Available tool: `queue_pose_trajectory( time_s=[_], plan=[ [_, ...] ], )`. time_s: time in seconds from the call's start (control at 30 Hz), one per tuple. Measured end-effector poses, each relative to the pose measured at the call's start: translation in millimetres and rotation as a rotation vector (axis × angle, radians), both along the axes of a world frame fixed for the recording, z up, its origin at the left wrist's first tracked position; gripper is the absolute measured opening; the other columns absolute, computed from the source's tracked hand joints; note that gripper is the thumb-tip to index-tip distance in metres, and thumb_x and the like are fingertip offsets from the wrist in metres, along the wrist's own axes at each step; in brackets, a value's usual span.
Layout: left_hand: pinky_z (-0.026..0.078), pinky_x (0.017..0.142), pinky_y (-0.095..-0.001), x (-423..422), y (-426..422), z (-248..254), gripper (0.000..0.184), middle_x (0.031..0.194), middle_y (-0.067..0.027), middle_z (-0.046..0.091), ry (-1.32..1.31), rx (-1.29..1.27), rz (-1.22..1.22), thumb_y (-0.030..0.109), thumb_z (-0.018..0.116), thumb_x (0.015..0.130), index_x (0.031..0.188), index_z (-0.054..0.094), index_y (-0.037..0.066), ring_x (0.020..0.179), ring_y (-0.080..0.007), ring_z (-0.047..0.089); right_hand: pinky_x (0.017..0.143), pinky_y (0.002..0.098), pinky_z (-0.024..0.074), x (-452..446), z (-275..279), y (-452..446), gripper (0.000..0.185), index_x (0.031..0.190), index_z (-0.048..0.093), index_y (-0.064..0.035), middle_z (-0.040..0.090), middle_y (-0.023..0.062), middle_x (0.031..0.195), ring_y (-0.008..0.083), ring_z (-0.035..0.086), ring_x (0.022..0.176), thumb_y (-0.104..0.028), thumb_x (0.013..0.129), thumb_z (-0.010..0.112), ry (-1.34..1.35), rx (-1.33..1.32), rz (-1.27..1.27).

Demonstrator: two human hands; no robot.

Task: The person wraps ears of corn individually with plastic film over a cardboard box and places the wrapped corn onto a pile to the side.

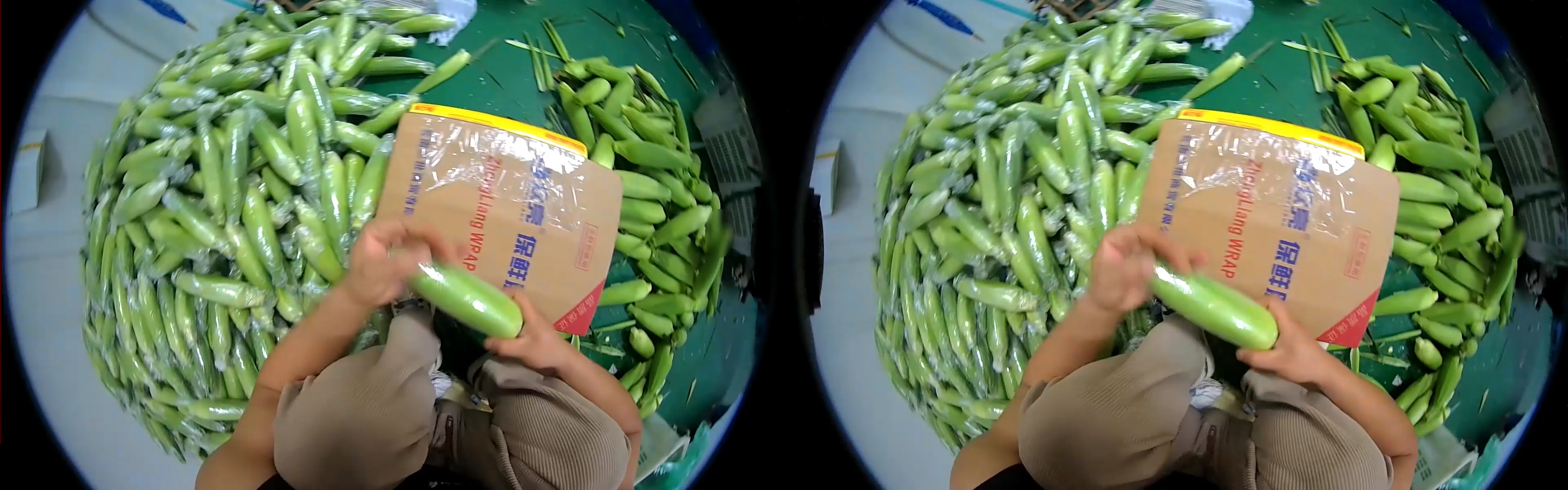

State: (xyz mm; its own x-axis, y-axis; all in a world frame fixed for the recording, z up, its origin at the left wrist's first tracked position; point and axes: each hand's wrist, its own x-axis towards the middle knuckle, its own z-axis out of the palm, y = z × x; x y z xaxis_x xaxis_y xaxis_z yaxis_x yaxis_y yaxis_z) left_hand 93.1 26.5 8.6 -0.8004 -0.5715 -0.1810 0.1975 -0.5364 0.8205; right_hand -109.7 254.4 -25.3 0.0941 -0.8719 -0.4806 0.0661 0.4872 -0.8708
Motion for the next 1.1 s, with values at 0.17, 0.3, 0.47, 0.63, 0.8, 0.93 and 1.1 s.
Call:
queue_pose_trajectory(
  time_s=[0.17,0.3,0.47,0.63,0.8,0.93,1.1],
  plan=[
    [0.055,0.102,-0.0389,-49.6,53.8,-15.8,0.064,0.125,-0.0126,0.067,0.046,-0.003,0.331,0.020,0.084,0.084,0.137,0.054,0.000,0.115,-0.0245,0.068,0.120,0.0423,0.0379,43.9,28.2,-90.7,0.107,0.163,0.024,-0.0027,0.045,0.0180,0.153,0.0339,0.046,0.144,-0.013,0.078,0.088,0.258,-0.390,-0.241],
    [0.054,0.103,-0.0418,-6.9,-5.5,-15.4,0.074,0.132,-0.0166,0.061,-0.292,-0.227,0.475,0.006,0.078,0.084,0.149,0.042,0.004,0.117,-0.0308,0.066,0.116,0.0421,0.0422,16.6,25.7,-78.3,0.095,0.160,0.034,-0.0032,0.048,0.0177,0.150,0.0356,0.052,0.136,-0.015,0.081,0.086,0.505,-0.566,-0.269],
    [0.037,0.121,-0.0504,116.1,-104.4,-78.2,0.090,0.166,-0.0240,0.036,-1.371,-1.371,-0.164,0.021,0.076,0.093,0.168,0.027,0.018,0.148,-0.0460,0.040,0.098,0.0396,0.0519,-115.3,-28.1,30.4,0.052,0.137,0.061,-0.0059,0.063,0.0146,0.124,0.0292,0.065,0.112,-0.014,0.089,0.078,1.023,-0.414,-0.811],
    [0.033,0.121,-0.0528,105.2,-98.9,-97.5,0.061,0.160,-0.0281,0.041,-1.294,-1.572,-0.069,0.020,0.071,0.098,0.154,0.050,0.008,0.148,-0.0452,0.039,0.098,0.0483,0.0527,-192.2,-130.2,231.9,0.048,0.139,0.061,-0.0089,0.062,0.0173,0.133,0.0387,0.061,0.120,-0.003,0.091,0.063,1.489,0.397,-0.603],
    [0.039,0.116,-0.0480,19.3,-53.2,-57.3,0.037,0.143,-0.0179,0.060,-0.732,-1.423,0.228,0.011,0.068,0.096,0.131,0.066,0.000,0.134,-0.0372,0.054,0.108,0.0521,0.0471,-185.5,-132.8,233.9,0.058,0.143,0.061,-0.0183,0.060,0.0127,0.144,0.0348,0.057,0.134,0.001,0.088,0.058,1.756,0.187,-0.197],
    [0.038,0.118,-0.0494,-35.7,-21.9,-50.7,0.042,0.146,-0.0197,0.059,-0.589,-1.525,-0.121,0.012,0.070,0.091,0.132,0.066,0.005,0.136,-0.0394,0.054,0.118,0.0622,0.0352,-221.9,-183.4,205.4,0.046,0.136,0.066,-0.0204,0.059,0.0111,0.145,0.0321,0.050,0.142,-0.013,0.091,0.062,1.810,0.217,-0.068],
    [0.023,0.127,-0.0569,-48.8,-16.2,-61.8,0.060,0.164,-0.0137,0.044,-0.812,-1.826,-0.335,0.038,0.069,0.096,0.151,0.058,0.016,0.153,-0.0385,0.037,0.107,0.0520,0.0463,-215.3,-143.7,229.2,0.074,0.133,0.057,-0.0112,0.066,0.0104,0.124,0.0306,0.063,0.117,-0.022,0.068,0.091,1.325,0.020,-0.758]
  ],
)
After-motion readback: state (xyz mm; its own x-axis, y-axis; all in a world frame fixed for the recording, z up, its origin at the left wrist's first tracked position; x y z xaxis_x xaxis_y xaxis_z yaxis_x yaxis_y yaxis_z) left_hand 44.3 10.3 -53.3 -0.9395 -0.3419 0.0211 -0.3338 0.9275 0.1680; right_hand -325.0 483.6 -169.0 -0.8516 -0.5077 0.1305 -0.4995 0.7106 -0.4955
